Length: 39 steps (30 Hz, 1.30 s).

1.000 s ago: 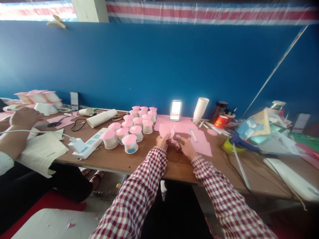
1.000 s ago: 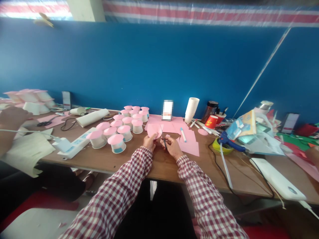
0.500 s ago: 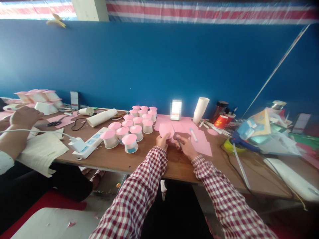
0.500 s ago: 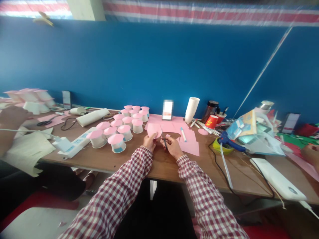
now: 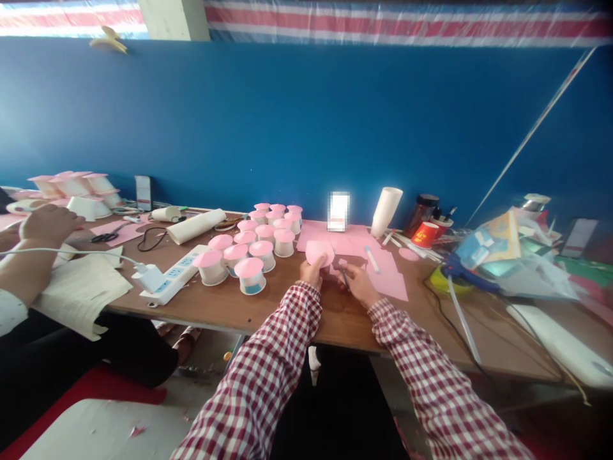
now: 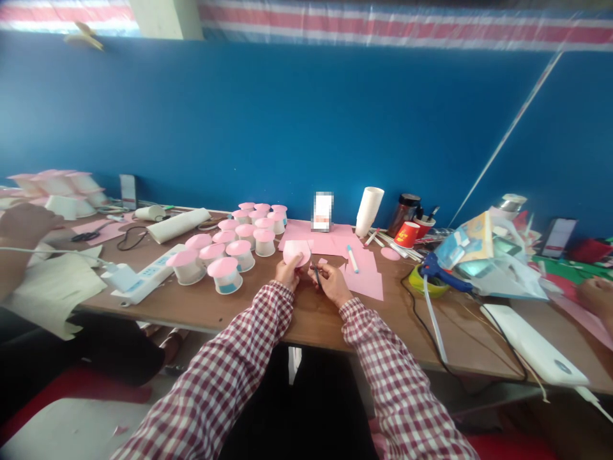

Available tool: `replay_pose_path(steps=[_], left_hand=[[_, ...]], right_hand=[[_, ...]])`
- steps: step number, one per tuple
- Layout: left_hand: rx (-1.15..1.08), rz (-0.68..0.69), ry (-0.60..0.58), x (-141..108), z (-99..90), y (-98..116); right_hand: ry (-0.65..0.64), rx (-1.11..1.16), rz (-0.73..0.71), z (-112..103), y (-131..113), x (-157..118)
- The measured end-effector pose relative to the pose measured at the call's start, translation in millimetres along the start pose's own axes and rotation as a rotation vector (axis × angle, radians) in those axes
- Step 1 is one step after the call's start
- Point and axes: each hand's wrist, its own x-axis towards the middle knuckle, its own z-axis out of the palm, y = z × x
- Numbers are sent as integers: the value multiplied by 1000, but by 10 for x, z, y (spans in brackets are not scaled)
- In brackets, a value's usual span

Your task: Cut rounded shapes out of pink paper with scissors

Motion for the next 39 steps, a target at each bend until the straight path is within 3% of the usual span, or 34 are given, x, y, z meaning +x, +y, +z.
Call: replay_pose_path(steps=[17, 28, 39], left_hand=[[58, -20, -27, -60, 12, 38], [37, -44, 27, -12, 7, 18], [29, 12, -32, -36, -3, 21]], right_hand=[[2, 41, 22, -8, 41, 17], [-5, 23, 24, -14, 20, 17], [11, 10, 28, -1, -26, -8]])
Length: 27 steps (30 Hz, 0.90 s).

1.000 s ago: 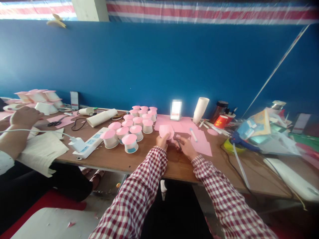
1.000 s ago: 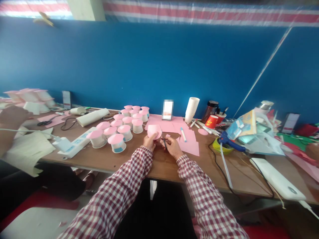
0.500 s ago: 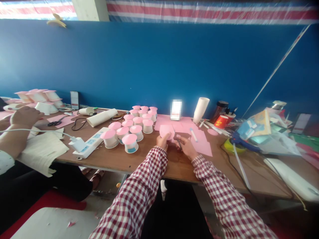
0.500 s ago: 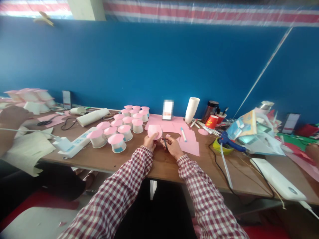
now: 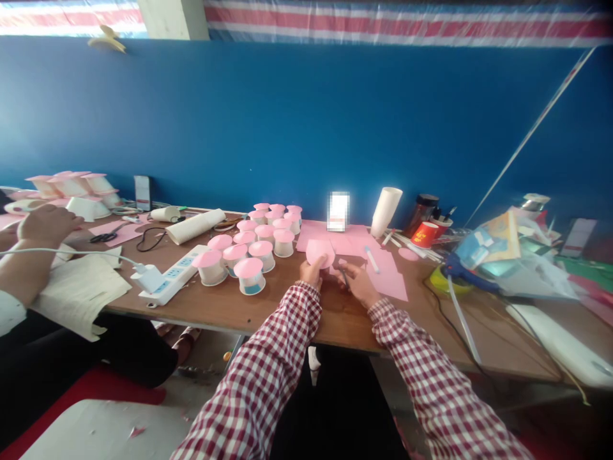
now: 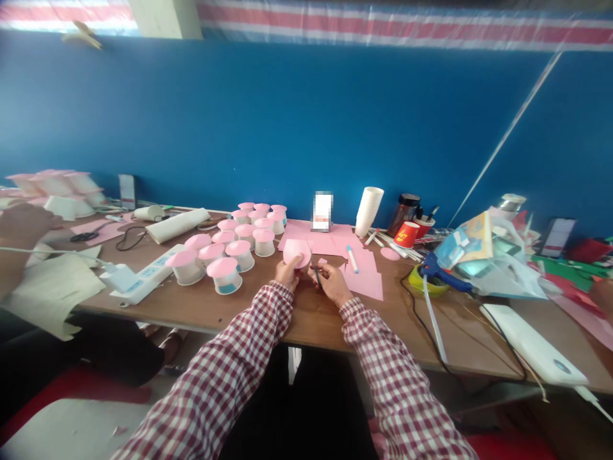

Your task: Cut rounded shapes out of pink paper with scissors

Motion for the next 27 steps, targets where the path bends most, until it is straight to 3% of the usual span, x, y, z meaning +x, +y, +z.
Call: replay_pose_path(steps=[12, 27], left_hand=[[-14, -51, 74, -23, 38, 51], [6, -28, 29, -9, 16, 21]], right_hand=[[-12, -15, -20, -13, 11, 4], [-11, -1, -24, -13, 1, 4]])
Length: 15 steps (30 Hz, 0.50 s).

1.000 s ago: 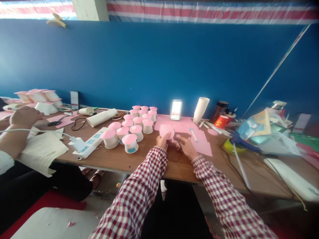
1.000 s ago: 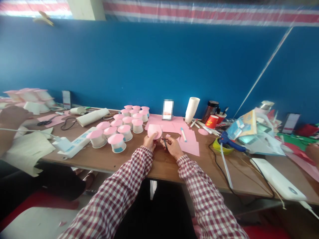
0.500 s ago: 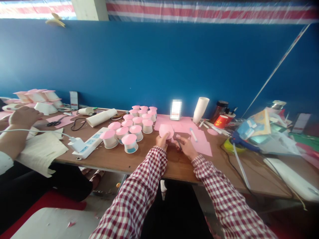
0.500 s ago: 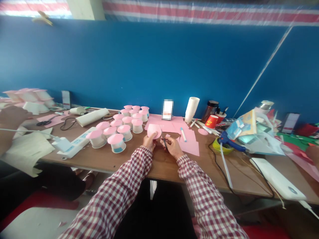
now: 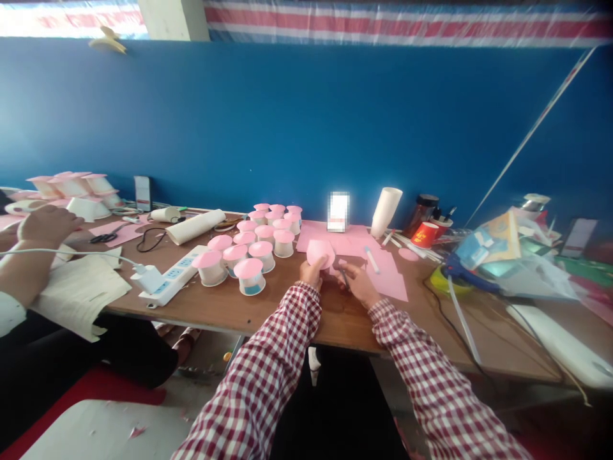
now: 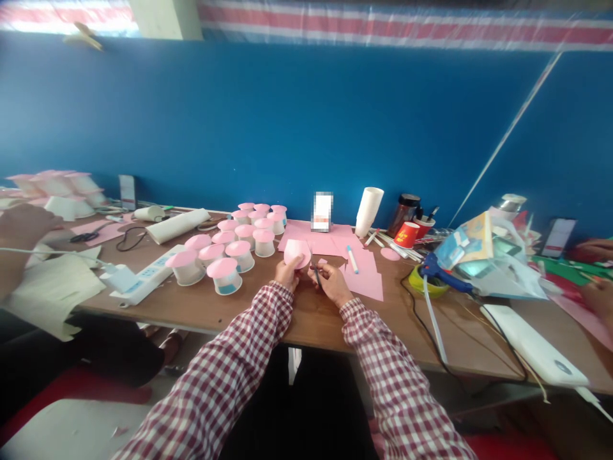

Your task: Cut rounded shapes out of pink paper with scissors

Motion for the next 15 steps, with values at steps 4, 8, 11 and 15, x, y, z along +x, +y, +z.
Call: replay_pose_path(steps=[4, 8, 11, 15], left_hand=[[11, -6, 1, -6, 7, 7], [-12, -27, 9, 5, 3, 3], [-13, -30, 18, 20, -5, -8], [-29, -24, 16, 29, -9, -14]], right_hand=[[-7, 2, 4, -9, 21, 9], [-6, 13, 13, -13, 49, 20], [-7, 24, 20, -15, 61, 24], [-9, 26, 18, -14, 61, 25]])
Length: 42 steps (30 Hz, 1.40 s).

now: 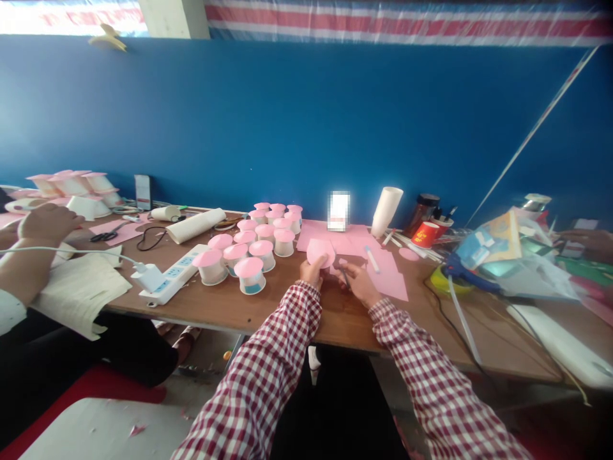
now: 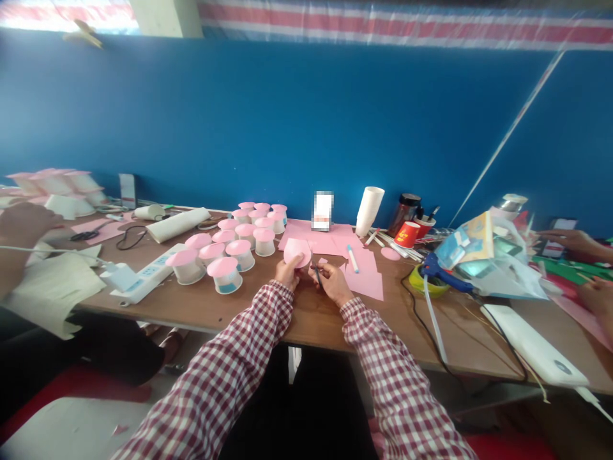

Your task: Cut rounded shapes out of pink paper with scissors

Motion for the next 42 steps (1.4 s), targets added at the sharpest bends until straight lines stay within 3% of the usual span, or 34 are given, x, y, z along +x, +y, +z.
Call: replay_pose_path(steps=[10, 18, 30, 42], left_hand=[[-40, -14, 8, -5, 16, 19], [36, 11, -129, 35, -37, -34], [-39, 2, -52, 50, 0, -33], [-4, -3, -106, 33, -31, -40]], right_hand=[[10, -26, -6, 22, -62, -26], [12, -19, -11, 23, -69, -31], [10, -10, 1, 17, -28, -14], [17, -32, 0, 29, -92, -41]])
